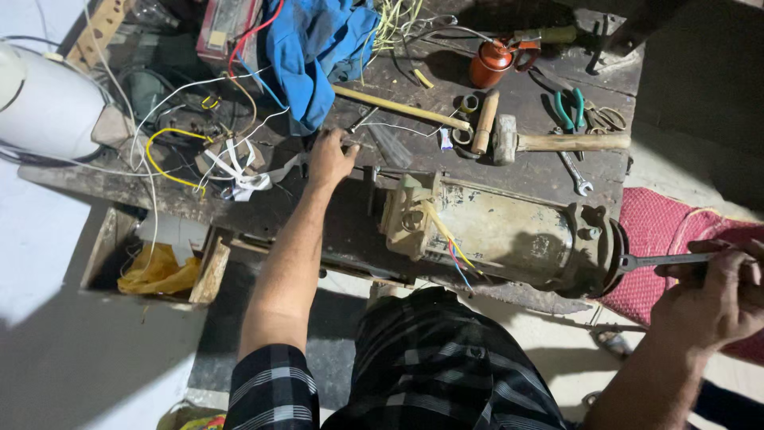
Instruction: The person works on an electric motor on a cluttered workbench, using a wrench to loosen and tighten bolts on the motor housing. They rotate the motor to access different sides and continue adjusting the bolts throughout the clip.
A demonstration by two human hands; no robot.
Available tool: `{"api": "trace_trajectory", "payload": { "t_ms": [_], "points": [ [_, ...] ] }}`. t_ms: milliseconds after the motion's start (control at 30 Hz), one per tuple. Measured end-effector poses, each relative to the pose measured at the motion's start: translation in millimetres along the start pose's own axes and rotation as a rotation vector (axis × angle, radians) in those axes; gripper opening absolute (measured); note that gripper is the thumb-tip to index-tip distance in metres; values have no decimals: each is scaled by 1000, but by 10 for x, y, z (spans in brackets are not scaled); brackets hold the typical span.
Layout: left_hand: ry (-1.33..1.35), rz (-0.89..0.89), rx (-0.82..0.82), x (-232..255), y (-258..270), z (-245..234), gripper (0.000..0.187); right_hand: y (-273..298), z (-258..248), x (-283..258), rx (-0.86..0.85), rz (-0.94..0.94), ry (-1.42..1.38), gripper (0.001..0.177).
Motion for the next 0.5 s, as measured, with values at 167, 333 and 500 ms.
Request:
{"api": "trace_trajectory", "payload": {
  "t_ms": [167, 333, 500],
  "points": [
    [-47, 172, 68, 188, 5, -7, 41, 52, 53, -79, -51, -38, -47, 22],
    [62, -3, -197, 334, 94, 231, 47, 225, -51, -180, -29, -5, 20, 22],
    [51, 255, -392, 485, 266, 402, 52, 673, -262, -140, 13, 62, 114, 12]
  ]
}}
Point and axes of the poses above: each hand's wrist, its own y-axis away from the middle knuckle, its own z-axis out of the palm, x = y × z, the point moved 6 cm from there along -y, towards the middle knuckle, and after that the axes turned 15 degrees about y, right-handed, at the moved point
